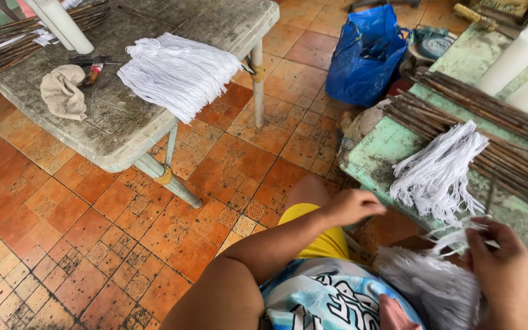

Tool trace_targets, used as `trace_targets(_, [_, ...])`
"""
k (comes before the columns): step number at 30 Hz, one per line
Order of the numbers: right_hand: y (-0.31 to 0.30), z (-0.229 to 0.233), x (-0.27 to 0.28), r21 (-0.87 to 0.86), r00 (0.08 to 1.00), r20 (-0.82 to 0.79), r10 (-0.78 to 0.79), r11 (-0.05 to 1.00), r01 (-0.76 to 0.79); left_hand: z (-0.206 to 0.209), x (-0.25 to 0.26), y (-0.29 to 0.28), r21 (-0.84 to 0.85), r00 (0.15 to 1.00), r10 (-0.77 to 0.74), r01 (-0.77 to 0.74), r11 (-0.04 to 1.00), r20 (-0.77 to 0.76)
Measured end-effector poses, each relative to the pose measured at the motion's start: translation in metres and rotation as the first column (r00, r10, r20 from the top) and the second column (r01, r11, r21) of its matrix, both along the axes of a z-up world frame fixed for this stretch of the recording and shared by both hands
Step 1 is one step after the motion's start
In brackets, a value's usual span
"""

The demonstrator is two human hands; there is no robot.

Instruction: Tying bundles of white cotton yarn onto wooden sticks to prepare candle wicks

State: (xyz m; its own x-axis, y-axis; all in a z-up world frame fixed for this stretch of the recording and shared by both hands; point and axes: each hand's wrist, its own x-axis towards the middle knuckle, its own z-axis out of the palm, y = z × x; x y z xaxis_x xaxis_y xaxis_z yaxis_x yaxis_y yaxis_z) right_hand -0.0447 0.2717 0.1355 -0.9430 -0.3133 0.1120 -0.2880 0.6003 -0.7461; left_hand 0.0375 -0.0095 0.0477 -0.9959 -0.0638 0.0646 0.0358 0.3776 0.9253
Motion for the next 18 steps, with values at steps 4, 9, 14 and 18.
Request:
trace_targets(4, [-0.024, -0.007, 0.009, 0.073, 0.998, 0.015, 0.068, 0.995, -0.069, -0.007, -0.017, 0.060, 0.423, 0.926, -0.366, 0.297, 0.856, 0.092])
trace_targets(9, [-0.033, 0.012, 0.024, -0.004, 0.995, 0.055, 0.077, 0.997, -0.077, -0.019, -0.027, 0.098, 0.996, 0.847, -0.532, 0.059, 0.067, -0.014])
trace_targets(14, [-0.036, 0.015, 0.031, -0.029, 0.992, 0.038, 0.119, 0.993, -0.118, -0.018, -0.023, 0.113, 0.985, 0.923, -0.385, -0.038, -0.166, -0.029])
trace_targets(18, [-0.034, 0.015, 0.030, -0.111, 0.985, 0.126, 0.121, 0.988, -0.107, -0.021, -0.022, 0.114, 0.985, 0.959, -0.284, -0.047, -0.166, -0.002])
